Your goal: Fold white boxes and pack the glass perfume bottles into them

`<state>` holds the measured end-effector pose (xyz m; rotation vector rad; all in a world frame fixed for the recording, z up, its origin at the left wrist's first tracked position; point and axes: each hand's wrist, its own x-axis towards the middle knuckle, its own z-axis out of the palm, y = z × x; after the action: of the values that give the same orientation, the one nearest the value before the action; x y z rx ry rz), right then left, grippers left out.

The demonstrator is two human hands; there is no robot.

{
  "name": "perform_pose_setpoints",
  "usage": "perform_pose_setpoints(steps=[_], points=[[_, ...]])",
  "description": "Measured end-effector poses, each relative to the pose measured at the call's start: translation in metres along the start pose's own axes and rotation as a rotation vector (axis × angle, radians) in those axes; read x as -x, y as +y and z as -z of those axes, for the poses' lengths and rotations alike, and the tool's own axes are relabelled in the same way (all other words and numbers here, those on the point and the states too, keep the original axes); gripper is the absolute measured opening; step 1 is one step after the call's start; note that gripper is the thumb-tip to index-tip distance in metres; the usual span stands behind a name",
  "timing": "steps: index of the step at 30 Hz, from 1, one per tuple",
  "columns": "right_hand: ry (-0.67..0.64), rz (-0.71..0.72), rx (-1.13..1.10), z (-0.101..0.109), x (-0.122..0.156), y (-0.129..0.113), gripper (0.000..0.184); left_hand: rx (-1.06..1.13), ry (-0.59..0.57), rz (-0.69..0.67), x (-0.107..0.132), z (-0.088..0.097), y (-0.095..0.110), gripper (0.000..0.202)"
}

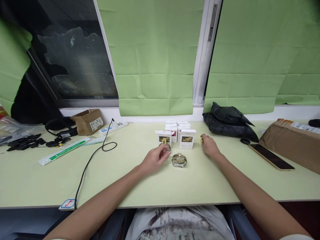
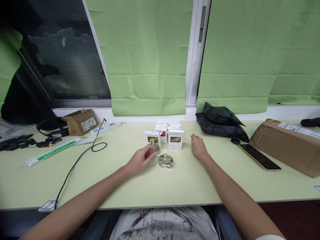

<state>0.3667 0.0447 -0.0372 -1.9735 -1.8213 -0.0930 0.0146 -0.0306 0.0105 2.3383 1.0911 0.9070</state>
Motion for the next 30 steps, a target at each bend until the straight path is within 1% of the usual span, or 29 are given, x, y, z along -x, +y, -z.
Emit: perform_pose_setpoints(steps=[3,6,8,10,12,16,19,21,26,28,30], points=[[-0.004,0.023,-0.023,0.002,0.004,-0.009,0.039,-0.005,-0.007,0.001,0.0,0.0,0.001,0.025],[0.014,0.034,-0.034,0.008,0.008,-0.016,0.041,-0.01,-0.012,0.006,0.0,-0.001,0.001,0.026],[0.064,0.049,-0.045,0.013,0.01,-0.019,0.044,-0.01,-0.018,0.0,0.0,-0.001,0.001,0.026],[0.155,0.091,-0.084,0.02,0.012,-0.023,0.045,-0.006,-0.016,-0.01,0.0,-0.002,0.0,0.025],[0.252,0.182,-0.165,0.028,0.015,-0.03,0.041,-0.001,-0.012,-0.02,0.0,-0.002,0.0,0.023],[0.415,0.427,-0.358,0.039,0.026,-0.05,0.03,0.001,-0.022,-0.024,0.0,-0.003,-0.001,0.022],[0.537,0.536,-0.442,0.043,0.038,-0.067,0.026,-0.011,-0.029,-0.031,0.0,-0.003,-0.001,0.022],[0.576,0.606,-0.478,0.043,0.046,-0.075,0.027,-0.012,-0.036,-0.037,0.0,-0.002,-0.002,0.023],[0.62,0.742,-0.534,0.042,0.061,-0.088,0.03,-0.002,-0.078,-0.04,0.0,-0.003,-0.001,0.03],[0.592,0.792,-0.526,0.041,0.066,-0.092,0.028,-0.006,-0.109,-0.035,0.001,-0.003,-0.001,0.033],[0.536,0.842,-0.525,0.04,0.07,-0.096,0.025,-0.012,-0.148,-0.036,0.001,-0.004,-0.002,0.037]])
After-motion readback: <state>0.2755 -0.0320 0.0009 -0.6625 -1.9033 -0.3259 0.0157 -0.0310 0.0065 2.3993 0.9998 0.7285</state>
